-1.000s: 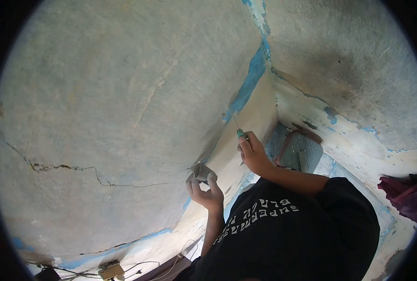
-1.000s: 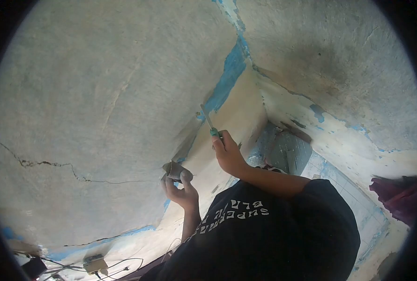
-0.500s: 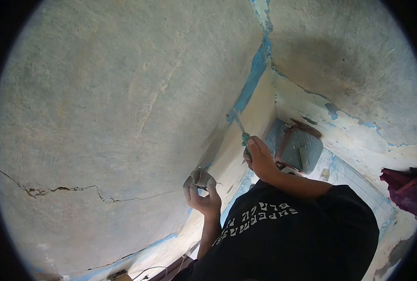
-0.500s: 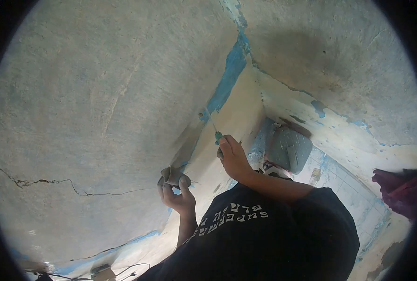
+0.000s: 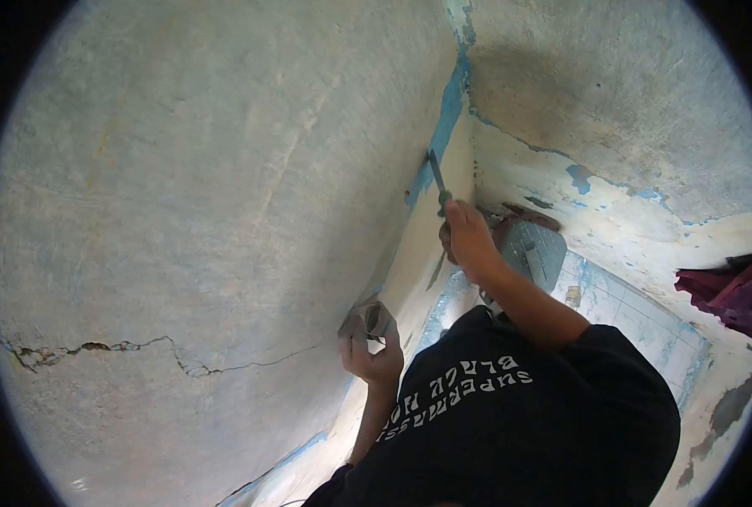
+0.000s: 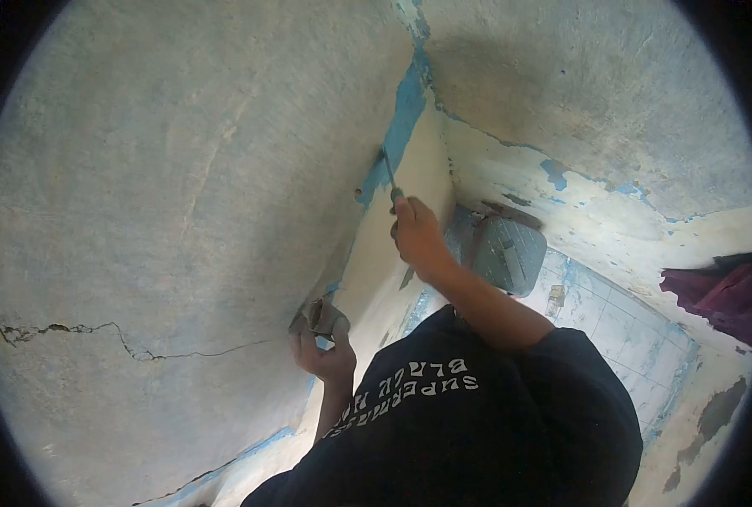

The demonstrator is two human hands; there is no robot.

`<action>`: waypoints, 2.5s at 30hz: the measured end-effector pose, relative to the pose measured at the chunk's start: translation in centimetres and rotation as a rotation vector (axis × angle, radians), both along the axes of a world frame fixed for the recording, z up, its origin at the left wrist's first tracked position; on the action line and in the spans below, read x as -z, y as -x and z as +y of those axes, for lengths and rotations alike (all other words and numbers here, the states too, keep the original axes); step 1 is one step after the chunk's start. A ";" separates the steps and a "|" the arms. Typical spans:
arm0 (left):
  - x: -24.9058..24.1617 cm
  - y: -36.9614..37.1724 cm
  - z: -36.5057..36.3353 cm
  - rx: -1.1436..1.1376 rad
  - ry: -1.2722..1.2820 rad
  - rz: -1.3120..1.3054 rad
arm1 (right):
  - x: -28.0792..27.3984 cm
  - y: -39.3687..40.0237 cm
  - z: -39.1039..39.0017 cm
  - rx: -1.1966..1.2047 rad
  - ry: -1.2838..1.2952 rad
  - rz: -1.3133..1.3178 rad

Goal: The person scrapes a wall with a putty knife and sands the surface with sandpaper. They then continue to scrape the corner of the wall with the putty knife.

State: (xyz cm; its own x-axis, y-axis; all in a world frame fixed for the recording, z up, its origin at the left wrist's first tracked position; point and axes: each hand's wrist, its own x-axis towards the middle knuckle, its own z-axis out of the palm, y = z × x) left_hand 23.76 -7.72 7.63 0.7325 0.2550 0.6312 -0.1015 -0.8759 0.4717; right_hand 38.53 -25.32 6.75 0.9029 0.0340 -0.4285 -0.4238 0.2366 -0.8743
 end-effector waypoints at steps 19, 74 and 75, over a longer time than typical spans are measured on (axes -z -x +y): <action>1.3 -1.2 0.3 -0.042 -0.170 -0.078 | -2.7 2.9 -0.2 -0.171 -0.030 -0.014; 0.5 -1.5 -0.9 -0.056 -0.054 -0.036 | -0.2 0.5 -1.0 -0.079 0.267 -0.267; 0.6 -1.6 -0.8 -0.046 -0.081 -0.057 | -0.3 0.6 -1.1 -0.108 0.206 -0.194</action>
